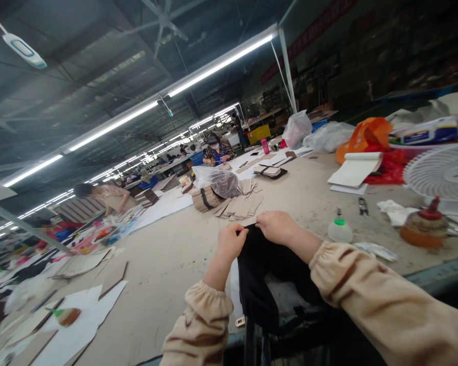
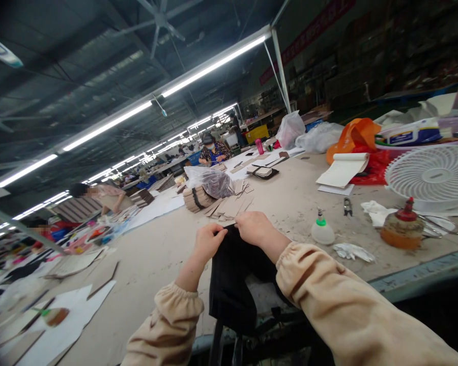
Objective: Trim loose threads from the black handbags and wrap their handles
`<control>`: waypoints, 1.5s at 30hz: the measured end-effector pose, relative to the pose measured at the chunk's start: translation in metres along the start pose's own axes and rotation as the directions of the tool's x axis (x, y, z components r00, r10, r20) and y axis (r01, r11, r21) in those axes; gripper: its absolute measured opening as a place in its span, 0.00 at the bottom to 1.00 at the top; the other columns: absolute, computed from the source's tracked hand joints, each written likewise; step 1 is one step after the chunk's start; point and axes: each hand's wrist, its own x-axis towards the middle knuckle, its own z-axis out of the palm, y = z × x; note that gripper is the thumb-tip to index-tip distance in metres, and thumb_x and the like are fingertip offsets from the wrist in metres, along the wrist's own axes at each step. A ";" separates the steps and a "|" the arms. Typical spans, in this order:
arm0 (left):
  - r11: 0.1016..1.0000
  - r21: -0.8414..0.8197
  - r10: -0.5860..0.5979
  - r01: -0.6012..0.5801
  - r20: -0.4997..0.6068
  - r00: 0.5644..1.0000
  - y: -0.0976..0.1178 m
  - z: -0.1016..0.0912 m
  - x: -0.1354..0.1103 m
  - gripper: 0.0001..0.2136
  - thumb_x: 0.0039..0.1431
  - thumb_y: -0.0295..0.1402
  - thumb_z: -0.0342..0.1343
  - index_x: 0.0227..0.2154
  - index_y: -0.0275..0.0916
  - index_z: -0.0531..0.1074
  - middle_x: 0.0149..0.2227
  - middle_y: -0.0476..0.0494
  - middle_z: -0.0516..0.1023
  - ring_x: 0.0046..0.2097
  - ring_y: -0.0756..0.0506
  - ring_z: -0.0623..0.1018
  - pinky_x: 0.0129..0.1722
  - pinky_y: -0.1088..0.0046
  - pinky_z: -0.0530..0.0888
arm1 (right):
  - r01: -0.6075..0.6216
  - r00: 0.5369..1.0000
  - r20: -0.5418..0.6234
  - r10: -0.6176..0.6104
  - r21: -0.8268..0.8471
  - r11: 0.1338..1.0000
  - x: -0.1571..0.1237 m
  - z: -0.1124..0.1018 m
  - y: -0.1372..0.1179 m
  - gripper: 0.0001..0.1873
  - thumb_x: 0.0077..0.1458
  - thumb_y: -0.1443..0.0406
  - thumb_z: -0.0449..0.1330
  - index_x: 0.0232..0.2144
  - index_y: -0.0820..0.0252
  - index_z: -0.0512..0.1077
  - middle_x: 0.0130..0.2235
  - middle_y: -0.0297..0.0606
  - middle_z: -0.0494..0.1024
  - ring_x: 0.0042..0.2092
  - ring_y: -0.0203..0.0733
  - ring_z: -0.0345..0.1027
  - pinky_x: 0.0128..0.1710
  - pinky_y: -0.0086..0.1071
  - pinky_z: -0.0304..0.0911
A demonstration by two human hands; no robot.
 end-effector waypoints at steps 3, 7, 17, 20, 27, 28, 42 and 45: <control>1.000 0.025 0.009 -0.008 -0.012 1.000 0.001 0.002 0.002 0.06 0.51 0.32 0.54 0.24 0.38 0.73 0.26 0.49 0.76 0.31 0.50 0.73 0.33 0.75 0.66 | -0.004 1.000 -0.005 0.004 -0.005 1.000 0.000 0.000 0.001 0.15 0.58 0.61 0.47 0.35 0.58 0.73 0.39 0.45 0.76 0.42 0.45 0.69 0.38 0.32 0.60; 0.998 0.058 0.025 -0.023 -0.033 0.999 0.001 0.004 0.003 0.06 0.52 0.32 0.54 0.24 0.38 0.73 0.26 0.49 0.76 0.31 0.50 0.73 0.33 0.74 0.65 | 0.001 1.000 -0.023 -0.001 -0.021 1.000 -0.001 0.001 0.002 0.14 0.58 0.61 0.48 0.35 0.58 0.72 0.39 0.44 0.76 0.41 0.45 0.69 0.37 0.32 0.61; 0.996 0.086 0.016 -0.013 -0.034 0.999 0.005 0.004 0.002 0.05 0.52 0.32 0.54 0.27 0.38 0.74 0.29 0.47 0.78 0.33 0.49 0.74 0.35 0.73 0.66 | 0.034 0.997 -0.066 -0.035 -0.031 0.999 0.000 0.004 0.006 0.14 0.57 0.61 0.48 0.34 0.58 0.72 0.37 0.42 0.77 0.39 0.45 0.70 0.36 0.33 0.61; 0.993 0.117 0.011 -0.006 -0.042 0.999 0.006 0.005 0.002 0.06 0.53 0.32 0.53 0.27 0.39 0.74 0.29 0.47 0.77 0.33 0.48 0.74 0.35 0.73 0.66 | 0.030 0.996 -0.080 -0.032 -0.028 0.999 0.000 0.005 0.003 0.13 0.57 0.62 0.49 0.33 0.59 0.72 0.36 0.43 0.77 0.39 0.45 0.70 0.36 0.32 0.61; 0.983 0.180 -0.022 0.031 -0.053 0.998 0.013 0.007 0.002 0.07 0.54 0.33 0.53 0.27 0.39 0.74 0.30 0.46 0.77 0.34 0.47 0.74 0.34 0.72 0.65 | 0.026 0.997 -0.072 -0.028 -0.026 0.999 0.000 0.005 0.007 0.15 0.57 0.61 0.48 0.36 0.60 0.73 0.38 0.44 0.77 0.40 0.45 0.70 0.38 0.33 0.61; 0.983 0.179 -0.021 0.029 -0.050 0.999 0.015 0.007 0.002 0.07 0.54 0.33 0.53 0.27 0.39 0.74 0.30 0.46 0.77 0.34 0.47 0.74 0.34 0.72 0.65 | 0.033 0.997 -0.062 -0.035 -0.024 0.999 0.000 0.004 0.010 0.15 0.57 0.61 0.48 0.35 0.59 0.73 0.39 0.43 0.77 0.41 0.44 0.70 0.39 0.33 0.61; 0.985 0.172 -0.020 0.029 -0.054 0.998 0.019 0.010 0.003 0.06 0.53 0.31 0.51 0.25 0.39 0.72 0.29 0.45 0.76 0.34 0.46 0.74 0.34 0.72 0.65 | 0.108 0.994 -0.029 -0.108 -0.014 0.994 0.010 0.005 0.007 0.15 0.57 0.59 0.50 0.38 0.53 0.74 0.39 0.39 0.78 0.42 0.42 0.69 0.40 0.31 0.60; 0.993 0.118 -0.012 0.020 -0.067 0.998 0.013 0.010 0.003 0.05 0.53 0.30 0.52 0.24 0.39 0.71 0.28 0.46 0.76 0.35 0.46 0.74 0.35 0.71 0.66 | 0.103 0.994 -0.042 -0.105 -0.043 0.994 0.012 0.007 0.000 0.14 0.57 0.62 0.49 0.32 0.57 0.75 0.35 0.41 0.78 0.40 0.44 0.69 0.38 0.32 0.59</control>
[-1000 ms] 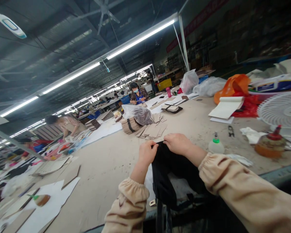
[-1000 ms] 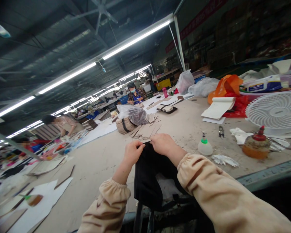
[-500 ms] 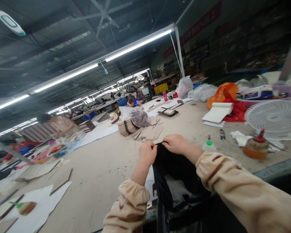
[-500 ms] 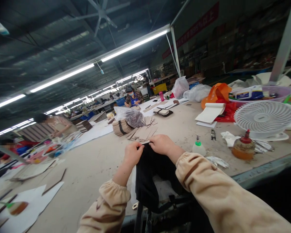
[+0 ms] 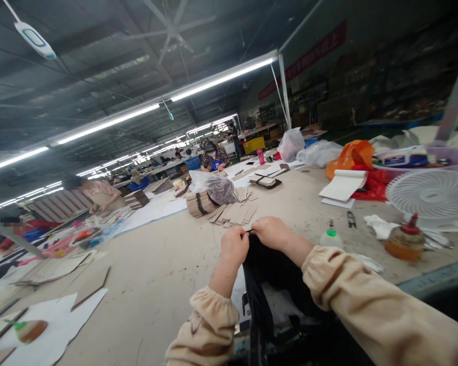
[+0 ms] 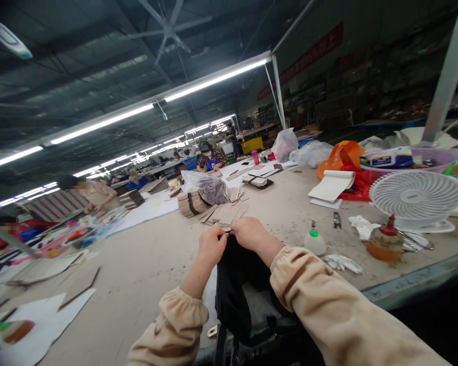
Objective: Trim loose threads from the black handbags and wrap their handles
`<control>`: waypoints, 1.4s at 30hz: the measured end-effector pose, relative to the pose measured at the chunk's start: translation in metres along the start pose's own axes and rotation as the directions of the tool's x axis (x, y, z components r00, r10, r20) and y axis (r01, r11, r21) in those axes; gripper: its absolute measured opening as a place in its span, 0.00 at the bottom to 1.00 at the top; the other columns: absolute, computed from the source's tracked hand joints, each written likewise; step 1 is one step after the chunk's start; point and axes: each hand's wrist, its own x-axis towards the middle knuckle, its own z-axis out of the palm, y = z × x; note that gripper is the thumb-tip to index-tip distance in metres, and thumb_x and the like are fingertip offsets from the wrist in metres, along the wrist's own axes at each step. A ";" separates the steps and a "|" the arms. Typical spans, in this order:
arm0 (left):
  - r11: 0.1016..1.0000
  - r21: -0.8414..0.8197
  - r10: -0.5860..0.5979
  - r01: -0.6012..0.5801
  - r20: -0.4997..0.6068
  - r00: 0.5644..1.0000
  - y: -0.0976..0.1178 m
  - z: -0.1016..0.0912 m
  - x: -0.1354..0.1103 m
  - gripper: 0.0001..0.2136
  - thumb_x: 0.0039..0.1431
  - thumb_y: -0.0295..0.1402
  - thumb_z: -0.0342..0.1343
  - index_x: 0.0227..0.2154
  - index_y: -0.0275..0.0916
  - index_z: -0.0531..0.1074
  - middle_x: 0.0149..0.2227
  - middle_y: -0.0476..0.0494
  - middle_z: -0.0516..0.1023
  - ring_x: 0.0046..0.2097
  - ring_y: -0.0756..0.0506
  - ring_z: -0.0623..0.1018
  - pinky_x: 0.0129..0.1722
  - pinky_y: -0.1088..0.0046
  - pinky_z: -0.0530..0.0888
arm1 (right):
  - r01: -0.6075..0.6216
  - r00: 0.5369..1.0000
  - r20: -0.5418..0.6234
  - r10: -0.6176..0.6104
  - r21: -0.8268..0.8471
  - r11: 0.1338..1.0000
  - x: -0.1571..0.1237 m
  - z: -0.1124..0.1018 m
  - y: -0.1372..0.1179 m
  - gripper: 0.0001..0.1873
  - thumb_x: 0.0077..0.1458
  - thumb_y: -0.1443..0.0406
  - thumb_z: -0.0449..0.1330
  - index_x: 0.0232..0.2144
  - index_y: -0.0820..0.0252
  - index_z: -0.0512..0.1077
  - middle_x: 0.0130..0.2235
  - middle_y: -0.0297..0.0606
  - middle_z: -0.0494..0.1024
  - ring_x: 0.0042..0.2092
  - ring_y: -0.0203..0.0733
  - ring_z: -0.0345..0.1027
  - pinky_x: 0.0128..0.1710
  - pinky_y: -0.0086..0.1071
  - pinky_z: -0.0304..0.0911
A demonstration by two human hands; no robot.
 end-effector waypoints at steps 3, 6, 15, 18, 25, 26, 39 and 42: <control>0.985 -0.175 -0.004 0.006 0.013 1.000 -0.008 -0.001 -0.004 0.02 0.51 0.31 0.54 0.28 0.40 0.70 0.30 0.49 0.76 0.34 0.48 0.75 0.37 0.72 0.68 | 0.003 1.000 -0.021 -0.003 -0.004 1.000 -0.002 0.001 0.000 0.14 0.57 0.63 0.48 0.32 0.58 0.74 0.35 0.42 0.77 0.40 0.44 0.68 0.37 0.32 0.59; 0.922 -0.376 -0.066 0.094 0.086 0.994 -0.019 -0.002 -0.010 0.14 0.46 0.30 0.59 0.37 0.41 0.66 0.38 0.49 0.76 0.31 0.51 0.75 0.35 0.74 0.70 | 0.023 0.999 -0.032 -0.023 -0.003 1.000 -0.005 0.001 0.002 0.13 0.57 0.61 0.49 0.31 0.57 0.73 0.35 0.40 0.77 0.39 0.43 0.68 0.37 0.31 0.59; 0.934 -0.336 -0.040 0.121 0.239 0.970 -0.030 -0.005 -0.007 0.13 0.47 0.24 0.53 0.39 0.39 0.71 0.36 0.47 0.77 0.35 0.50 0.75 0.38 0.74 0.70 | 0.075 0.993 -0.095 -0.071 0.031 0.997 -0.008 0.003 0.002 0.14 0.57 0.62 0.49 0.32 0.61 0.73 0.35 0.44 0.76 0.40 0.44 0.67 0.40 0.33 0.59; 0.960 -0.277 0.022 0.049 0.247 0.969 -0.023 -0.007 -0.006 0.12 0.50 0.26 0.52 0.38 0.41 0.73 0.35 0.49 0.77 0.36 0.49 0.74 0.38 0.74 0.70 | 0.180 0.977 -0.138 -0.160 0.152 0.972 -0.012 0.000 0.010 0.15 0.56 0.65 0.50 0.43 0.60 0.71 0.39 0.42 0.75 0.42 0.42 0.66 0.44 0.34 0.58; 0.977 -0.205 -0.006 0.052 0.220 0.976 -0.017 -0.005 -0.007 0.12 0.51 0.27 0.51 0.37 0.41 0.74 0.33 0.49 0.78 0.36 0.49 0.74 0.36 0.74 0.69 | 0.341 0.923 -0.282 -0.261 0.286 0.896 -0.015 -0.002 0.011 0.13 0.53 0.63 0.56 0.41 0.59 0.72 0.42 0.42 0.72 0.44 0.41 0.64 0.45 0.35 0.59; 0.978 -0.200 -0.012 0.057 0.218 0.976 -0.018 -0.005 -0.007 0.12 0.51 0.27 0.51 0.38 0.41 0.74 0.33 0.48 0.78 0.36 0.48 0.74 0.36 0.74 0.69 | 0.338 0.924 -0.280 -0.261 0.276 0.900 -0.015 -0.001 0.010 0.12 0.53 0.63 0.56 0.39 0.58 0.73 0.42 0.42 0.72 0.43 0.42 0.64 0.45 0.35 0.59; 0.972 -0.229 -0.010 0.057 0.203 0.979 -0.019 -0.002 -0.008 0.11 0.51 0.30 0.51 0.36 0.42 0.74 0.32 0.50 0.77 0.34 0.49 0.73 0.35 0.75 0.69 | 0.262 0.947 -0.250 -0.200 0.246 0.933 -0.007 0.008 0.006 0.07 0.51 0.63 0.59 0.33 0.55 0.75 0.40 0.37 0.73 0.42 0.40 0.64 0.44 0.34 0.56; 0.964 -0.253 -0.027 0.084 0.220 0.975 -0.019 -0.003 -0.009 0.11 0.50 0.30 0.52 0.36 0.41 0.73 0.32 0.50 0.77 0.34 0.50 0.73 0.35 0.75 0.69 | 0.252 0.950 -0.245 -0.193 0.235 0.939 -0.008 0.009 0.005 0.06 0.51 0.65 0.58 0.31 0.55 0.75 0.39 0.37 0.74 0.42 0.40 0.64 0.45 0.36 0.55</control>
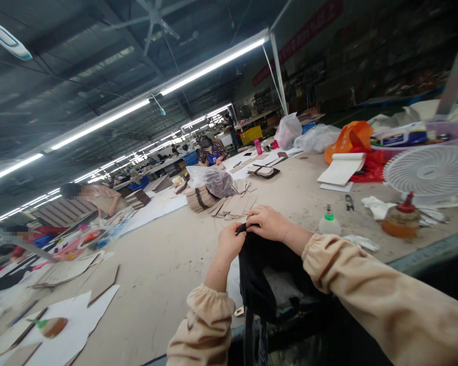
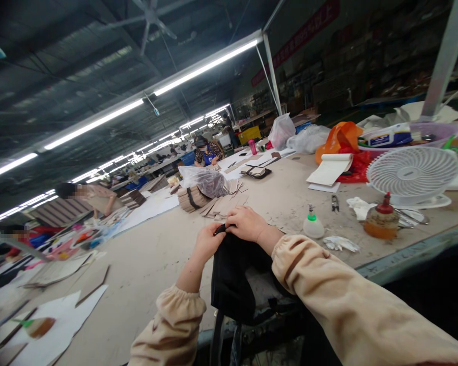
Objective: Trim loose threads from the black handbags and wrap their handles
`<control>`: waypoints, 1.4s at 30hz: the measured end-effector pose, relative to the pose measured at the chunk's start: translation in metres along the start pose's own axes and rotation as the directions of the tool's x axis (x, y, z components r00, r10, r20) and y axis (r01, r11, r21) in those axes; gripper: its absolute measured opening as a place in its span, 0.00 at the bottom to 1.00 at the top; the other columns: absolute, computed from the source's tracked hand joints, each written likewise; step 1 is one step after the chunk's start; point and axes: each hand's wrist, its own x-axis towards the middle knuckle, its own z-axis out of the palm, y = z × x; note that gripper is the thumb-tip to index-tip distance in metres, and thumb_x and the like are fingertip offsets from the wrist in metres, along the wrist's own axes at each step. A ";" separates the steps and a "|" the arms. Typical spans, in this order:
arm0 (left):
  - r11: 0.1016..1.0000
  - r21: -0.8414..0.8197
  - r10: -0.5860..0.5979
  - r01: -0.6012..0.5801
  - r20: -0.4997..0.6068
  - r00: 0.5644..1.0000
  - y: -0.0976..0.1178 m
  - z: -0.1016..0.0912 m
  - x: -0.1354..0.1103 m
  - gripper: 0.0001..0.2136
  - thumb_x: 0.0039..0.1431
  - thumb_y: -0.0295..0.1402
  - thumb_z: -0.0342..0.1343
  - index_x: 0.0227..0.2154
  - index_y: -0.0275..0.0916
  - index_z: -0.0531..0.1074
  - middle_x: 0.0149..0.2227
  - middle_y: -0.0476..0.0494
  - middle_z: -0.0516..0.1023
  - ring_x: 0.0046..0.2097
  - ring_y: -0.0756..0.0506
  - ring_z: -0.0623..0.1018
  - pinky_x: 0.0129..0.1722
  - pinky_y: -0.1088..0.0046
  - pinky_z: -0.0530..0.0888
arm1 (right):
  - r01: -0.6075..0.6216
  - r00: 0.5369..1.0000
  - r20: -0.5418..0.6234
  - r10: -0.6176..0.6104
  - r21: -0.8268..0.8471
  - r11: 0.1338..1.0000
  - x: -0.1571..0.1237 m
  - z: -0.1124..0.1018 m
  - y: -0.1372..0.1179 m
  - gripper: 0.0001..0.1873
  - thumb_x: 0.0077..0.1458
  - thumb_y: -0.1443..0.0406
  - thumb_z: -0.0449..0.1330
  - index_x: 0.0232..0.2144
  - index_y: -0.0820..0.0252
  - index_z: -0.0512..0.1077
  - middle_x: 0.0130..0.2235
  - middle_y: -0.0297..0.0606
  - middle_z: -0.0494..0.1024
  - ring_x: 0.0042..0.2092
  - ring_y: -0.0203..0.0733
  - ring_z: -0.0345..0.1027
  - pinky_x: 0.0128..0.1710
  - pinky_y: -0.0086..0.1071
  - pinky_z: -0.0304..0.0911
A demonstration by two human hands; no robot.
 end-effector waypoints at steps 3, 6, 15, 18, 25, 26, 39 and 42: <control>0.999 -0.033 -0.013 0.014 0.031 0.999 0.002 -0.001 -0.002 0.11 0.49 0.30 0.53 0.37 0.40 0.73 0.33 0.50 0.77 0.34 0.50 0.74 0.36 0.76 0.69 | 0.029 0.999 0.014 -0.030 0.025 0.999 -0.001 -0.002 0.001 0.06 0.50 0.66 0.58 0.30 0.56 0.76 0.38 0.37 0.74 0.41 0.40 0.64 0.46 0.36 0.55; 0.998 -0.057 -0.013 0.016 0.052 0.999 0.004 -0.002 -0.004 0.12 0.48 0.31 0.53 0.38 0.40 0.72 0.34 0.50 0.77 0.35 0.50 0.74 0.36 0.76 0.69 | 0.044 0.998 0.034 -0.046 0.052 0.998 -0.003 -0.004 0.004 0.05 0.49 0.66 0.59 0.30 0.56 0.75 0.38 0.36 0.74 0.41 0.40 0.64 0.45 0.35 0.55; 0.999 -0.037 -0.007 0.008 0.042 0.999 0.006 -0.001 -0.002 0.11 0.50 0.30 0.52 0.36 0.40 0.74 0.31 0.50 0.77 0.34 0.50 0.74 0.36 0.75 0.69 | -0.004 0.999 0.039 0.004 0.013 1.000 0.000 -0.005 0.002 0.08 0.52 0.61 0.58 0.29 0.58 0.75 0.33 0.37 0.75 0.39 0.39 0.65 0.44 0.35 0.54; 0.999 -0.046 -0.010 0.012 0.032 0.999 0.005 -0.001 -0.002 0.10 0.52 0.32 0.51 0.36 0.40 0.75 0.31 0.49 0.78 0.33 0.49 0.74 0.36 0.75 0.70 | -0.047 0.999 0.023 0.048 -0.027 0.999 0.000 -0.001 0.000 0.10 0.53 0.60 0.57 0.28 0.58 0.74 0.32 0.38 0.75 0.38 0.40 0.65 0.44 0.35 0.54; 1.000 -0.006 0.008 -0.008 0.025 1.000 0.006 -0.003 -0.001 0.10 0.54 0.31 0.50 0.35 0.41 0.76 0.31 0.49 0.78 0.34 0.49 0.75 0.34 0.75 0.69 | -0.126 0.992 -0.003 0.127 -0.089 0.988 0.000 0.002 -0.006 0.11 0.54 0.58 0.55 0.28 0.58 0.73 0.33 0.38 0.75 0.38 0.41 0.65 0.41 0.33 0.55; 1.000 0.007 0.008 -0.008 0.024 1.000 0.007 -0.004 -0.001 0.10 0.54 0.31 0.50 0.35 0.41 0.76 0.32 0.48 0.79 0.34 0.49 0.75 0.34 0.75 0.69 | -0.134 0.991 -0.003 0.134 -0.092 0.987 0.000 0.002 -0.006 0.12 0.54 0.58 0.55 0.28 0.58 0.73 0.34 0.39 0.75 0.38 0.41 0.65 0.41 0.33 0.55; 0.986 0.154 0.060 -0.068 0.054 0.997 0.014 -0.009 0.001 0.09 0.54 0.30 0.50 0.33 0.40 0.76 0.31 0.47 0.79 0.34 0.48 0.75 0.32 0.75 0.66 | -0.132 0.991 -0.014 0.131 -0.122 0.984 0.000 0.005 -0.005 0.14 0.56 0.57 0.53 0.28 0.58 0.73 0.33 0.39 0.75 0.38 0.40 0.65 0.38 0.32 0.55; 0.983 0.176 0.050 -0.060 0.063 0.997 0.013 -0.009 0.001 0.09 0.53 0.30 0.51 0.34 0.40 0.76 0.30 0.47 0.79 0.33 0.48 0.75 0.31 0.75 0.65 | -0.103 0.995 -0.022 0.101 -0.113 0.988 0.000 0.006 -0.003 0.14 0.56 0.56 0.53 0.28 0.59 0.73 0.33 0.39 0.75 0.37 0.40 0.65 0.38 0.32 0.55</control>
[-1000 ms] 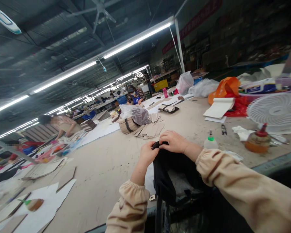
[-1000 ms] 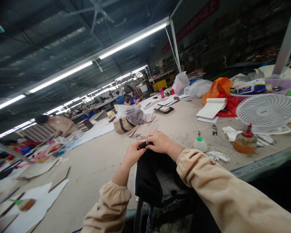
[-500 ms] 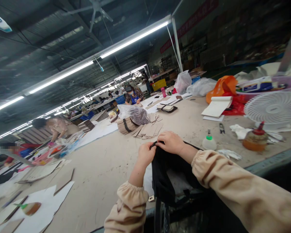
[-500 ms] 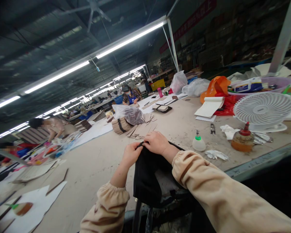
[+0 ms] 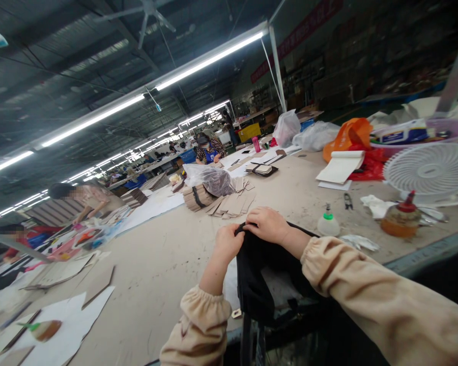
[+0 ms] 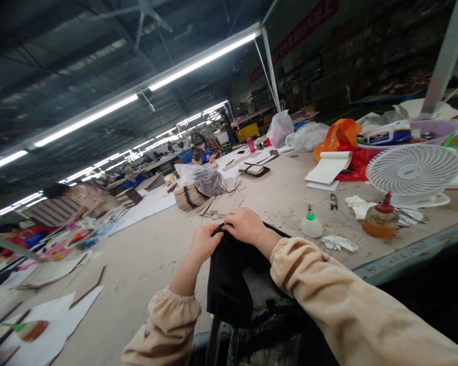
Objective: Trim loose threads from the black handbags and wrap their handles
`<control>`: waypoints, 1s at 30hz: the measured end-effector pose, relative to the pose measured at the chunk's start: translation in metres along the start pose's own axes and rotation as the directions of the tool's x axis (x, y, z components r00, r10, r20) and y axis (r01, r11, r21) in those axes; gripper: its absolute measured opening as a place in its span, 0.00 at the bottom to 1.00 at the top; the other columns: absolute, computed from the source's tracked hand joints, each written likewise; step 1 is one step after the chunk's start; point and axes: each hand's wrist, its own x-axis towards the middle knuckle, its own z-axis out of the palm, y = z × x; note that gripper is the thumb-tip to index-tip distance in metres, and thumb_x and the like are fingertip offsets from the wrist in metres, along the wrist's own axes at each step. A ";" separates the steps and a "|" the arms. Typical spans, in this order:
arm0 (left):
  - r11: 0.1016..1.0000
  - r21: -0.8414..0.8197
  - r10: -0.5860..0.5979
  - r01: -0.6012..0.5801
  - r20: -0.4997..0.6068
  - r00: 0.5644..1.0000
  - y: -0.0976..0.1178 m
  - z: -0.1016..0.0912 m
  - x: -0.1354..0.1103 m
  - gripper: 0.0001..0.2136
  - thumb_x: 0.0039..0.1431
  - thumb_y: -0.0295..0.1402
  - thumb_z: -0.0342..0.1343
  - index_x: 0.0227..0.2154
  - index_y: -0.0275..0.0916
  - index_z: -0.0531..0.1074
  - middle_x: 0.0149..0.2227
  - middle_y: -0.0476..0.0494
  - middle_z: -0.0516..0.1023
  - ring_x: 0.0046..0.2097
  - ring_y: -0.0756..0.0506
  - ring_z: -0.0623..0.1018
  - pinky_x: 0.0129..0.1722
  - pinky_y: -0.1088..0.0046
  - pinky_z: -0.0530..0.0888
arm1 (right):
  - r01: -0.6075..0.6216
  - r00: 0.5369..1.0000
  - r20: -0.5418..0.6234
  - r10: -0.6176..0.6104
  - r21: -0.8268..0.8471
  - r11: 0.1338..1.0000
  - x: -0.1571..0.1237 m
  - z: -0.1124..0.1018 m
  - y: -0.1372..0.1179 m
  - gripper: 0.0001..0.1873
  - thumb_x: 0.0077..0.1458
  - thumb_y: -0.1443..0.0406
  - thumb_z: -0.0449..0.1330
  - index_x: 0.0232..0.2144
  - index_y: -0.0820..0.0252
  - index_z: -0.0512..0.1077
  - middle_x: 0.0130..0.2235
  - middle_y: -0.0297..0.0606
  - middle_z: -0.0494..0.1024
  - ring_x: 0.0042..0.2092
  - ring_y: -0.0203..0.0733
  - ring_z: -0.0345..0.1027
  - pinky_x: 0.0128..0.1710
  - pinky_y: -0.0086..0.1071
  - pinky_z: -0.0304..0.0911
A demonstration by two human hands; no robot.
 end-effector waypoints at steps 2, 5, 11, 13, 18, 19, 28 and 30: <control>0.999 0.028 -0.015 0.015 0.004 1.000 0.000 0.000 0.000 0.10 0.54 0.30 0.50 0.34 0.40 0.76 0.30 0.47 0.79 0.33 0.48 0.75 0.31 0.75 0.65 | 0.009 1.000 -0.012 -0.009 -0.001 1.000 0.000 0.000 0.001 0.14 0.56 0.56 0.53 0.28 0.59 0.72 0.32 0.39 0.75 0.36 0.40 0.65 0.38 0.32 0.55; 0.997 0.078 -0.021 0.022 -0.004 1.000 0.002 0.000 0.000 0.10 0.56 0.32 0.49 0.34 0.39 0.76 0.31 0.45 0.79 0.34 0.48 0.75 0.31 0.75 0.65 | -0.004 1.000 -0.016 0.004 0.001 1.000 0.001 0.001 0.001 0.14 0.56 0.57 0.54 0.28 0.59 0.72 0.32 0.39 0.75 0.36 0.40 0.65 0.38 0.32 0.55; 0.979 0.203 0.026 -0.023 -0.010 1.000 0.006 -0.002 0.003 0.11 0.57 0.32 0.47 0.31 0.39 0.75 0.31 0.43 0.79 0.34 0.47 0.75 0.31 0.73 0.63 | -0.059 0.998 -0.001 0.059 -0.017 0.998 0.002 0.002 -0.003 0.13 0.55 0.58 0.55 0.28 0.59 0.72 0.33 0.40 0.75 0.37 0.41 0.65 0.39 0.33 0.55; 0.965 0.260 0.038 -0.036 -0.005 0.999 0.006 -0.003 0.004 0.10 0.56 0.33 0.48 0.28 0.39 0.75 0.29 0.44 0.78 0.32 0.46 0.74 0.29 0.72 0.61 | -0.068 0.998 -0.001 0.068 -0.022 0.997 0.002 0.001 -0.004 0.11 0.55 0.59 0.55 0.28 0.59 0.72 0.33 0.40 0.75 0.37 0.41 0.65 0.39 0.33 0.55; 0.972 0.224 0.064 -0.065 0.010 0.998 0.003 -0.005 0.005 0.10 0.56 0.32 0.48 0.25 0.39 0.74 0.25 0.46 0.76 0.29 0.49 0.72 0.27 0.73 0.59 | -0.040 0.999 0.017 0.039 0.074 0.996 -0.001 -0.004 0.000 0.10 0.53 0.59 0.56 0.29 0.59 0.72 0.34 0.39 0.75 0.36 0.39 0.66 0.37 0.31 0.56; 0.976 0.208 0.061 -0.061 0.005 0.998 0.003 -0.004 0.005 0.10 0.56 0.31 0.48 0.25 0.40 0.74 0.25 0.47 0.76 0.29 0.49 0.72 0.27 0.73 0.58 | -0.021 0.999 0.031 0.018 0.120 0.993 -0.002 -0.006 0.003 0.09 0.52 0.59 0.57 0.31 0.58 0.72 0.34 0.37 0.75 0.36 0.39 0.66 0.36 0.30 0.56; 0.990 0.122 -0.074 0.075 -0.008 0.997 0.004 -0.003 0.007 0.07 0.52 0.28 0.51 0.30 0.40 0.74 0.29 0.47 0.77 0.34 0.47 0.73 0.31 0.73 0.63 | 0.000 0.999 0.047 -0.015 0.294 0.956 -0.002 -0.006 0.017 0.12 0.45 0.68 0.59 0.36 0.58 0.71 0.35 0.36 0.77 0.36 0.38 0.68 0.37 0.28 0.59; 0.997 0.055 -0.048 0.048 0.002 0.999 0.003 -0.002 0.008 0.08 0.51 0.27 0.52 0.33 0.40 0.74 0.31 0.47 0.77 0.35 0.48 0.73 0.33 0.74 0.64 | 0.001 0.999 0.047 -0.017 0.312 0.950 -0.001 -0.004 0.018 0.17 0.44 0.70 0.58 0.41 0.59 0.70 0.37 0.37 0.77 0.37 0.39 0.69 0.38 0.29 0.60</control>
